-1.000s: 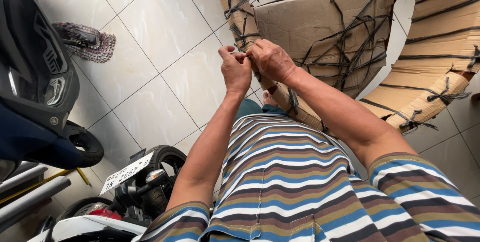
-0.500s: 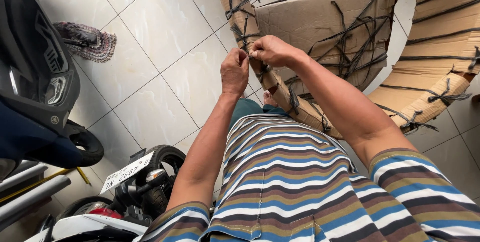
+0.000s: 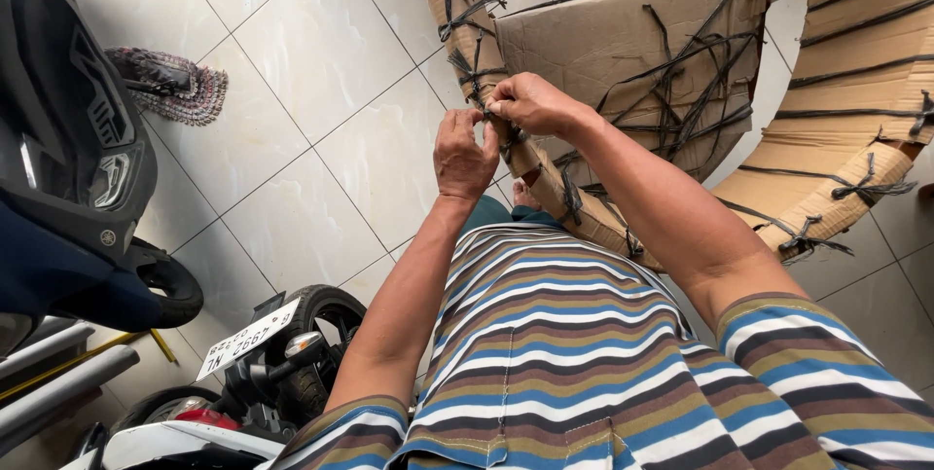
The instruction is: The person repairs a chair by tying black straps around its cardboard-covered frame. They pull the straps tight and knot them to secure the cardboard in place, working on different sections of the chair's structure.
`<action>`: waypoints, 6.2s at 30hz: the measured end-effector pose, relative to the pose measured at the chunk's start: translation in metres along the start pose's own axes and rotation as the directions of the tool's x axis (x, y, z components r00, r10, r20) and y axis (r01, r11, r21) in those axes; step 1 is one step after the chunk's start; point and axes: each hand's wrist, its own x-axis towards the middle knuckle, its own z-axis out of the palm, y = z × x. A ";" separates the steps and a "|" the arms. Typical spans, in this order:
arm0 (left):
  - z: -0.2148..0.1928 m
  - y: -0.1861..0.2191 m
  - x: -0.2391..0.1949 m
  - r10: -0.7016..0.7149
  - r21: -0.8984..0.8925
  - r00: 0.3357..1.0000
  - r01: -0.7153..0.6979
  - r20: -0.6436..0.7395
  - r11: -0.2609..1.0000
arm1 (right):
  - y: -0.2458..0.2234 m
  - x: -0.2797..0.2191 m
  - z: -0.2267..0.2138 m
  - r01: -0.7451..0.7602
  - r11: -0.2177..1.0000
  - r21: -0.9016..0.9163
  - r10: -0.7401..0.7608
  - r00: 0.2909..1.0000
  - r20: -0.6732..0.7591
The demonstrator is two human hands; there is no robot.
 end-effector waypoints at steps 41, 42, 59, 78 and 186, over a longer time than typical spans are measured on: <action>-0.025 -0.028 -0.035 -0.180 -0.108 0.943 0.217 0.280 0.970 | 0.077 -0.010 0.002 0.068 0.987 0.148 -0.006 0.923 -0.386; -0.025 -0.039 -0.046 -0.281 -0.045 0.876 0.323 0.391 0.945 | 0.093 -0.013 0.001 0.045 0.970 0.239 0.048 0.928 -0.370; 0.013 -0.225 -0.244 -0.879 0.608 0.198 0.655 0.434 0.448 | 0.095 -0.195 0.008 -0.454 0.832 0.319 0.474 0.880 0.015; -0.028 -0.168 -0.244 -0.833 0.553 0.197 0.666 0.516 0.500 | 0.084 -0.216 0.044 -0.434 0.890 -0.141 0.300 0.788 -0.537; 0.126 0.182 -0.124 -0.826 0.199 0.306 0.951 -0.474 0.238 | 0.432 -0.033 -0.260 -0.365 0.694 -0.621 0.415 0.907 -0.069</action>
